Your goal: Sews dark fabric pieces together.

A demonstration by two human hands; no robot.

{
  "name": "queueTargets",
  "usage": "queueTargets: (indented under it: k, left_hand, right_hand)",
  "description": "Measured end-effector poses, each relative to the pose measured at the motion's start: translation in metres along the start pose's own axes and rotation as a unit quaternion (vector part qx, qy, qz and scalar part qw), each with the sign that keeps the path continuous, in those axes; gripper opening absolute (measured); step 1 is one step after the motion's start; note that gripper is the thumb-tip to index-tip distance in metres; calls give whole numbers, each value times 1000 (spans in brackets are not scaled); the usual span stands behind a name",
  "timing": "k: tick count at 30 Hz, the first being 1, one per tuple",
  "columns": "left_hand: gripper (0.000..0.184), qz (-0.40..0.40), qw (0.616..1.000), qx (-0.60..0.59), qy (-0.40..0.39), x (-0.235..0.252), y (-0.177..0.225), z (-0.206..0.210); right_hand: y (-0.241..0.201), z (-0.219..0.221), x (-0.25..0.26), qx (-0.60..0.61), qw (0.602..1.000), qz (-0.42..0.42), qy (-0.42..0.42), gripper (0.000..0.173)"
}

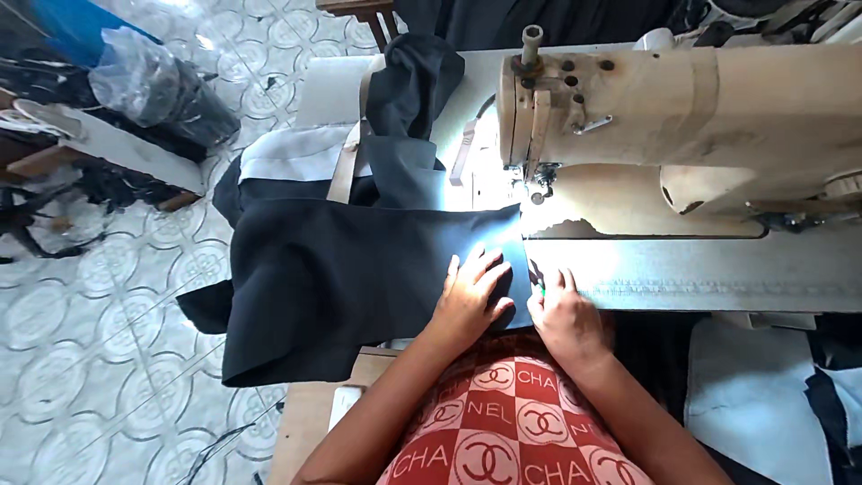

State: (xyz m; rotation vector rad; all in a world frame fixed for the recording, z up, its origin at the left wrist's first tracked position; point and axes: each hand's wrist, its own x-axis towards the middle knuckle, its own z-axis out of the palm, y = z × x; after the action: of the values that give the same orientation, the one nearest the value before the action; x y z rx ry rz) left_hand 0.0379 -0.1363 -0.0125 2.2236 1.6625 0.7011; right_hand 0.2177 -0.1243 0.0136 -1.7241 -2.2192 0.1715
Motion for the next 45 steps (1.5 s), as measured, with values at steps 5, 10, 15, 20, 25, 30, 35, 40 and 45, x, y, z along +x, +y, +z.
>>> queueTargets:
  k: [5,10,15,20,25,30,35,40,45]
  left_hand:
    - [44,3,1000,-2,-1,-2,0,-1]
    - [43,8,1000,-3,-2,-3,-1,-1]
    - [44,19,1000,-12,-19,-5,1,-3]
    - [44,21,1000,-7,-12,-6,0,-2]
    - [44,30,999,-21,-27,-4,0,-2]
    - [42,107,986,-85,-93,8,19,7]
    - [24,147,985,-75,-53,12,33,1]
    - [43,-210,951,184,135,-8,-2,-57]
    - [85,-355,926,123,29,25,-50,-62]
  right_hand:
    - [2,-3,6,9,999,21,-34,33]
    - [2,-14,-3,-13,1000,14,-17,31]
    - [-3,8,14,-11,1000,-5,11,27]
    - [1,-3,18,-3,997,39,-66,38]
    - [58,-23,32,30,989,142,-22,39]
    - [102,-33,50,1,992,122,37,44]
    - [57,-12,54,95,987,-123,34,66]
    - [67,22,56,105,978,-163,79,21]
    - [51,15,43,122,981,-143,49,19]
